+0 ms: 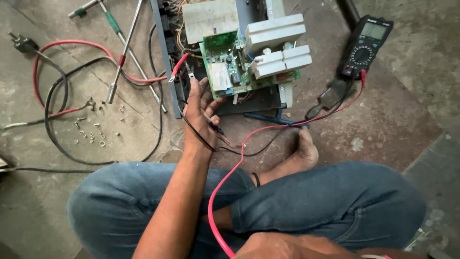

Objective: The person sits on the floor and uses a multimeter to test various points on a green circuit board. They systematically move the probes across different components and connectors on the board, then flip it over to test the other side.

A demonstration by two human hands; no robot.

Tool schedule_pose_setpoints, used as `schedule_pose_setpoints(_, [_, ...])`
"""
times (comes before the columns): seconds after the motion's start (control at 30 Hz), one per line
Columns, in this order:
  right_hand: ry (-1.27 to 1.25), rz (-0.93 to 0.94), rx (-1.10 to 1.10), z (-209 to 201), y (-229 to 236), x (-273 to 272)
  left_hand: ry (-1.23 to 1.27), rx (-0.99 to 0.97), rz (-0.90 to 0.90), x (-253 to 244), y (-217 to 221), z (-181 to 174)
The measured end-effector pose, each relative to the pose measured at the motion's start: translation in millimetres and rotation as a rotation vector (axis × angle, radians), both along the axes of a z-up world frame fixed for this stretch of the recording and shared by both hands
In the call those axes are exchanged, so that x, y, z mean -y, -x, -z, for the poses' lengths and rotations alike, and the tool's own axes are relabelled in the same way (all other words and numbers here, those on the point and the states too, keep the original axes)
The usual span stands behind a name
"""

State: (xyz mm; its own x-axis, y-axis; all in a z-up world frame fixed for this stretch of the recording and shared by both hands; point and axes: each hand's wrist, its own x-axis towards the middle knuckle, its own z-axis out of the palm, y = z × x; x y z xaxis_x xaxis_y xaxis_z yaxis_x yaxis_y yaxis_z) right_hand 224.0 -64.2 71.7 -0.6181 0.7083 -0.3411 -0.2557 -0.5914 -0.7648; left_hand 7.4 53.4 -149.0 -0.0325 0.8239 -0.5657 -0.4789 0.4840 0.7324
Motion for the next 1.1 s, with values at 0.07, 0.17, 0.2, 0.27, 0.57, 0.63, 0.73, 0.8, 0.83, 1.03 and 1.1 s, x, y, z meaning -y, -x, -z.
schedule_pose_setpoints(0.07, [-0.027, -0.017, 0.024, -10.2, 1.0, 3.4, 0.005, -0.009, -0.027, 0.0, -1.0, -4.0])
schedule_pose_setpoints(0.17, [-0.072, -0.035, 0.067, -14.3, -0.2, 0.1, -0.004, 0.015, 0.057, 4.5, 2.1, -14.8])
schedule_pose_setpoints(0.2, [-0.087, -0.039, 0.086, -16.0, -0.6, -0.3, 0.023, 0.008, 0.07, 6.1, 3.3, -18.6])
schedule_pose_setpoints(0.27, [-0.131, -0.047, 0.138, -19.6, -1.5, -1.3, 0.078, -0.007, 0.096, 8.6, 10.1, -27.6])
schedule_pose_setpoints(0.57, [-0.737, -0.025, 1.229, 43.0, -6.2, -44.1, -0.209, -0.287, 0.325, 23.8, 45.1, -74.3])
schedule_pose_setpoints(0.63, [-0.911, -0.078, 1.158, 69.8, -8.1, -61.6, -0.492, -0.612, 0.377, 25.4, 47.7, -85.3])
schedule_pose_setpoints(0.73, [-1.052, -0.075, 1.059, 82.6, -12.6, -71.3, -0.786, -0.952, 0.368, 24.7, 44.5, -101.2])
schedule_pose_setpoints(0.8, [-1.079, -0.019, 1.084, 76.7, -10.6, -71.4, -0.874, -1.068, 0.341, 26.6, 39.1, -111.5])
schedule_pose_setpoints(0.83, [-1.092, 0.008, 1.095, 73.2, -7.3, -72.3, -0.885, -1.096, 0.334, 29.2, 36.0, -116.3])
schedule_pose_setpoints(1.03, [-0.863, 0.116, 0.918, 71.3, 40.2, -63.2, -0.904, -0.641, 0.363, 42.1, 15.7, -127.7])
schedule_pose_setpoints(1.1, [-0.89, 0.056, 0.971, 77.1, 49.0, -61.3, -0.856, -0.415, 0.376, 45.2, 12.4, -128.4])
